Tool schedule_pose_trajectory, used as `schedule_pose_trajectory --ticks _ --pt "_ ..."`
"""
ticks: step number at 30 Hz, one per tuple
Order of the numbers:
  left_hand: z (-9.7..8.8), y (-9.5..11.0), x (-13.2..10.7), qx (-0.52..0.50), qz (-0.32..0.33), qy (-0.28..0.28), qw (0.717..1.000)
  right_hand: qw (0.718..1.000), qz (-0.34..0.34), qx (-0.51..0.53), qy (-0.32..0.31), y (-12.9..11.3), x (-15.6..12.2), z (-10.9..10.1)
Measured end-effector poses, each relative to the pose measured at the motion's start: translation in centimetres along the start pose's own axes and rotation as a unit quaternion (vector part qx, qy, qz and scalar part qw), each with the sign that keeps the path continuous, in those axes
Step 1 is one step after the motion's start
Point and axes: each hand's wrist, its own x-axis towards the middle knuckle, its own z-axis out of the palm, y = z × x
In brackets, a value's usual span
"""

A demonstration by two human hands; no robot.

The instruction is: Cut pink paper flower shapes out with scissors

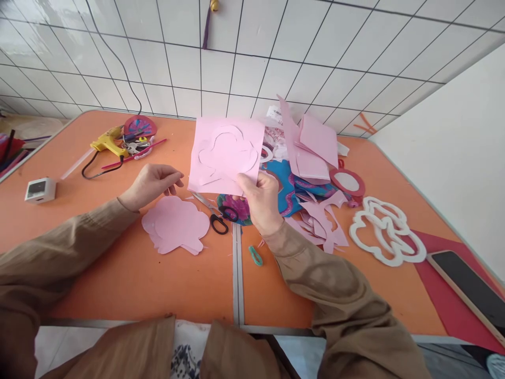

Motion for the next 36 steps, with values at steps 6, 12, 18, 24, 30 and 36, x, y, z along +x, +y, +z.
schedule_pose_trajectory --ticks 6,12,18,24,30,36 --pt "-0.07 -0.41 0.12 0.046 0.001 -0.047 0.998 1.000 -0.007 -0.005 -0.003 0.22 0.00 0.03" --pt "0.04 -0.35 0.01 0.014 -0.002 -0.054 0.998 1.000 0.002 -0.013 -0.010 0.27 -0.16 -0.05" --pt "0.01 -0.02 -0.06 -0.139 -0.033 -0.049 0.989 0.999 0.004 -0.041 -0.023 0.63 -0.19 -0.28" --pt "0.15 -0.11 -0.13 -0.287 -0.086 -0.129 0.945 0.998 0.024 -0.038 -0.037 0.58 -0.71 -0.13" --pt "0.21 -0.08 -0.20 -0.307 -0.098 -0.180 0.929 0.998 0.037 -0.026 -0.046 0.71 -0.91 0.00" --pt "0.40 0.08 -0.36 -0.320 -0.111 -0.199 0.920 0.997 0.028 -0.050 -0.049 0.92 -0.94 -0.10"
